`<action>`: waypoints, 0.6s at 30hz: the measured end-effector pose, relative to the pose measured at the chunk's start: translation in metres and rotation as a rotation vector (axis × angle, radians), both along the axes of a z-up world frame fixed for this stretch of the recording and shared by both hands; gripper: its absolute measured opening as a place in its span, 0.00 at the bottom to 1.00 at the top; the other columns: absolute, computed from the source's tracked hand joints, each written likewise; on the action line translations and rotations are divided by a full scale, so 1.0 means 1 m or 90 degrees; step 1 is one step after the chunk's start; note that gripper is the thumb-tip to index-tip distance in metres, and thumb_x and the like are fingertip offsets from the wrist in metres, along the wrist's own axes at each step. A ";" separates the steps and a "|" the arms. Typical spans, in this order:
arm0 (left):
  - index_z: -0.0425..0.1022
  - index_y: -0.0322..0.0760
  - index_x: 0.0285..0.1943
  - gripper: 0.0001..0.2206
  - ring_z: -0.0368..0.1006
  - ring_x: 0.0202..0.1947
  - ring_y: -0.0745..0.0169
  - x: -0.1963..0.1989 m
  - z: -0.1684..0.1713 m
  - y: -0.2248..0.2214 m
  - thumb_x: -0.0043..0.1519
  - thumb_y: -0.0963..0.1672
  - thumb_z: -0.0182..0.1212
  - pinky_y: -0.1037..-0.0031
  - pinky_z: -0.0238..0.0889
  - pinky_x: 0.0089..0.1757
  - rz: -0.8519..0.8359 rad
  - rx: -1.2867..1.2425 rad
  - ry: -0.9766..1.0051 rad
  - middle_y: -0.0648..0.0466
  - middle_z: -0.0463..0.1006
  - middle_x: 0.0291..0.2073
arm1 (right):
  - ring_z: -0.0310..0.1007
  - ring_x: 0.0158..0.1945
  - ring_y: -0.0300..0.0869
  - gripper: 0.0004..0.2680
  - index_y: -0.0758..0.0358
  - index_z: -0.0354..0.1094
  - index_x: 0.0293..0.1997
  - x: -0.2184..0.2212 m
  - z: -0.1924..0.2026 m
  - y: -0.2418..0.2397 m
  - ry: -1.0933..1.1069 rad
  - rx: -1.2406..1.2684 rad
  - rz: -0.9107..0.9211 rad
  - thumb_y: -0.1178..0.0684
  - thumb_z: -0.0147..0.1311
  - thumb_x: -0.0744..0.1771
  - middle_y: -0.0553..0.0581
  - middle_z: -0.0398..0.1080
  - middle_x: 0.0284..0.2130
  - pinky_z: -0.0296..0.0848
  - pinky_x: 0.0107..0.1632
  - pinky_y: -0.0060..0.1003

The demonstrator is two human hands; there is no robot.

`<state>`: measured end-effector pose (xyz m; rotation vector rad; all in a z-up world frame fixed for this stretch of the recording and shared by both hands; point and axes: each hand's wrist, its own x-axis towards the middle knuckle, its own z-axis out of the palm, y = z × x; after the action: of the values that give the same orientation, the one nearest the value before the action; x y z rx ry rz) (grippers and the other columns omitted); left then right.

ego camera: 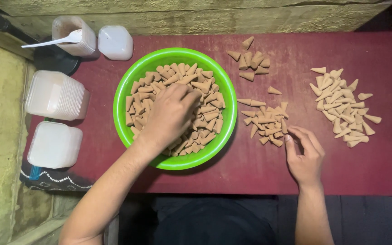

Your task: Sort incense cones from a bowl into piles on a table

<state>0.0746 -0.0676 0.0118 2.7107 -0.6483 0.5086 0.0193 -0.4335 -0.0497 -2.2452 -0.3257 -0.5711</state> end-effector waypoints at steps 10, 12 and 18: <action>0.83 0.40 0.45 0.04 0.80 0.34 0.54 -0.011 0.038 0.012 0.65 0.44 0.70 0.71 0.73 0.37 0.058 -0.217 -0.051 0.55 0.77 0.30 | 0.79 0.47 0.59 0.06 0.68 0.77 0.49 0.000 0.001 0.000 0.020 0.014 0.003 0.68 0.61 0.68 0.64 0.77 0.43 0.77 0.46 0.46; 0.83 0.41 0.44 0.02 0.79 0.32 0.52 -0.013 0.036 0.016 0.65 0.42 0.68 0.68 0.73 0.36 0.063 -0.220 -0.042 0.55 0.75 0.29 | 0.79 0.47 0.58 0.06 0.67 0.77 0.49 -0.001 0.000 -0.001 0.030 0.022 0.001 0.68 0.61 0.68 0.63 0.77 0.44 0.77 0.46 0.45; 0.81 0.36 0.43 0.03 0.76 0.35 0.43 -0.014 0.029 0.006 0.64 0.41 0.64 0.61 0.71 0.38 -0.004 -0.214 0.039 0.48 0.73 0.33 | 0.79 0.46 0.58 0.06 0.66 0.77 0.48 0.000 -0.001 -0.001 0.033 0.018 0.005 0.67 0.62 0.68 0.63 0.77 0.43 0.77 0.44 0.47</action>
<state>0.0605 -0.0613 0.0411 2.3966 -0.5033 0.4828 0.0197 -0.4348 -0.0504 -2.2272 -0.2984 -0.5098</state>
